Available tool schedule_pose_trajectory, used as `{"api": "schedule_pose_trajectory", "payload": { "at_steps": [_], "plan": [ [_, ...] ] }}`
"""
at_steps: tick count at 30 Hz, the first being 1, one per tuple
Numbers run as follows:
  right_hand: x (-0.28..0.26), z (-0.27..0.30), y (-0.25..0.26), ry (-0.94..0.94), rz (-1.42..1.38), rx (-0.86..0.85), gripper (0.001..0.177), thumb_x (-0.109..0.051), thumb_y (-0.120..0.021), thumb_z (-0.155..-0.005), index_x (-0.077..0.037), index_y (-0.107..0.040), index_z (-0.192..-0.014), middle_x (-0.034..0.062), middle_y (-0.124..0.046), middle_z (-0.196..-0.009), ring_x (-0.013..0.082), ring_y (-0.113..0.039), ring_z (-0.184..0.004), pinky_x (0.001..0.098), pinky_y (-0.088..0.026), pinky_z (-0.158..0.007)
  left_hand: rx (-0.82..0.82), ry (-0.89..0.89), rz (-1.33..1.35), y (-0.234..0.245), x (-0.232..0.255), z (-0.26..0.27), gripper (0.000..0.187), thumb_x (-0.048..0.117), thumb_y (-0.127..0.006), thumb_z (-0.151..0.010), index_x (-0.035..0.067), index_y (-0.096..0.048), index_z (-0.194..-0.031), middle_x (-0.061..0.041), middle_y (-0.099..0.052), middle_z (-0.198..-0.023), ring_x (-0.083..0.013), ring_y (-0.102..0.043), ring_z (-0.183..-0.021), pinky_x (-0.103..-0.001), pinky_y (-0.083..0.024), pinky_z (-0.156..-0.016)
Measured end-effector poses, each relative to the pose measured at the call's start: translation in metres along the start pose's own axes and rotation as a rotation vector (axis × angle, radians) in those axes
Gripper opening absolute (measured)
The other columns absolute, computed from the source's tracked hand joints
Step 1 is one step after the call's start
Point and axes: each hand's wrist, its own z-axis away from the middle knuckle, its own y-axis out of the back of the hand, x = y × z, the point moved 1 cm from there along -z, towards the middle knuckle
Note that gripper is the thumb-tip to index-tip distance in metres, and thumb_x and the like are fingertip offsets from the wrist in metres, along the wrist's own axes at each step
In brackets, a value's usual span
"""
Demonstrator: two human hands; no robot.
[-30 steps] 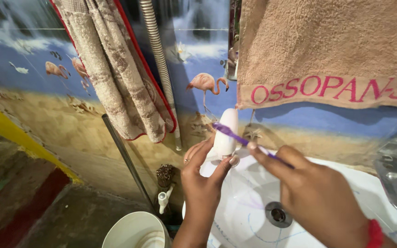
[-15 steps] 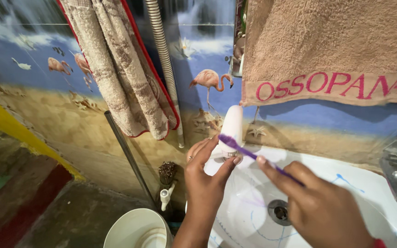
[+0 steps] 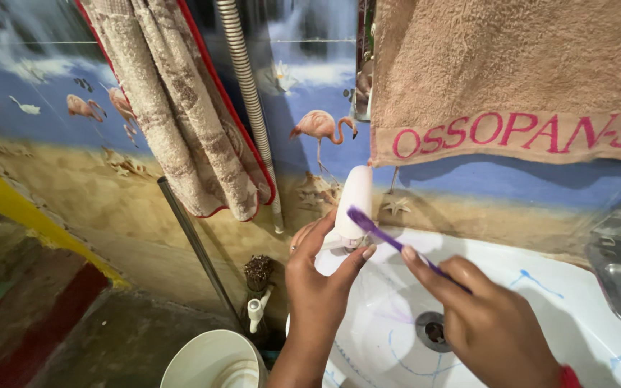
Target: The person pours blue liquid from a bottle into a white sink, then uses a purple toothbrush to scrub the faucet and sink basin. The person repeatedly rinses the toothbrush under running water while scrubbing.
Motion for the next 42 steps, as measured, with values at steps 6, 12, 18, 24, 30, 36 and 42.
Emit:
{"api": "schedule_pose_trajectory", "payload": {
  "at_steps": [6,12,18,24,30,36,42],
  "plan": [
    [0.0,0.006,-0.001,0.01,0.042,0.006,0.077,0.005,-0.063,-0.069,-0.027,-0.064,-0.139,0.0054,-0.064,-0.093,0.0261,-0.068,-0.069,0.0404,-0.056,-0.06,-0.028,0.044,0.031,0.0,-0.003,0.004,0.064,0.009,-0.09,-0.071,0.0,-0.067,-0.129,-0.012,-0.073,-0.111,-0.0242,-0.066,-0.109,-0.036,-0.05,-0.099],
    [-0.005,0.006,-0.015,0.133,0.106,0.025,0.079,0.003,-0.065,-0.065,-0.029,-0.065,-0.138,0.0043,-0.064,-0.093,0.0222,-0.069,-0.068,0.0372,-0.057,-0.057,-0.013,0.036,0.09,-0.004,-0.01,0.003,0.062,0.007,-0.09,-0.071,-0.001,-0.068,-0.129,-0.014,-0.073,-0.12,-0.0247,-0.067,-0.116,-0.036,-0.05,-0.104],
    [0.021,0.022,-0.014,0.004,0.136,0.125,0.062,0.005,-0.065,-0.073,-0.025,-0.071,-0.127,0.0028,-0.066,-0.091,0.0212,-0.067,-0.07,0.0368,-0.056,-0.062,-0.1,0.049,0.052,0.006,-0.019,0.008,0.07,0.003,-0.087,-0.071,0.0,-0.064,-0.137,-0.014,-0.069,-0.127,-0.0234,-0.064,-0.12,-0.036,-0.048,-0.105],
    [0.033,0.041,-0.066,-0.272,-0.794,0.089,0.051,0.007,-0.057,-0.094,-0.007,-0.062,-0.143,0.0039,-0.063,-0.103,0.0081,-0.057,-0.086,0.0226,-0.046,-0.076,-0.198,0.32,0.595,0.01,-0.021,0.006,0.066,-0.009,-0.059,-0.079,-0.003,-0.055,-0.145,-0.012,-0.062,-0.144,-0.0224,-0.057,-0.132,-0.038,-0.043,-0.11],
    [0.005,0.084,-0.106,-0.899,-1.472,-0.138,0.062,-0.005,-0.056,-0.094,-0.011,-0.053,-0.155,0.0075,-0.057,-0.083,0.0116,-0.041,-0.056,0.0283,-0.037,-0.048,-0.173,0.348,0.595,0.011,-0.021,0.012,0.056,0.01,-0.051,-0.091,-0.004,-0.055,-0.145,-0.014,-0.06,-0.15,-0.0202,-0.051,-0.142,-0.036,-0.035,-0.115],
    [-0.018,0.077,-0.079,-0.815,-2.092,-0.278,0.074,-0.009,-0.057,-0.096,-0.009,-0.027,-0.163,0.0079,-0.049,-0.087,0.0117,-0.038,-0.056,0.0261,-0.032,-0.049,-0.096,0.432,0.584,-0.004,-0.016,0.011,0.047,0.017,-0.055,-0.102,-0.002,-0.055,-0.145,-0.012,-0.065,-0.143,-0.0147,-0.056,-0.131,-0.031,-0.039,-0.111],
    [-0.033,0.066,-0.065,-0.724,-2.209,-0.329,0.074,-0.014,-0.061,-0.105,-0.008,-0.021,-0.167,0.0057,-0.047,-0.095,0.009,-0.038,-0.061,0.025,-0.032,-0.051,0.03,0.451,0.629,-0.015,-0.017,0.011,0.046,0.009,-0.066,-0.096,-0.003,-0.061,-0.14,-0.012,-0.072,-0.132,-0.0144,-0.066,-0.114,-0.029,-0.051,-0.1]
  ]
}}
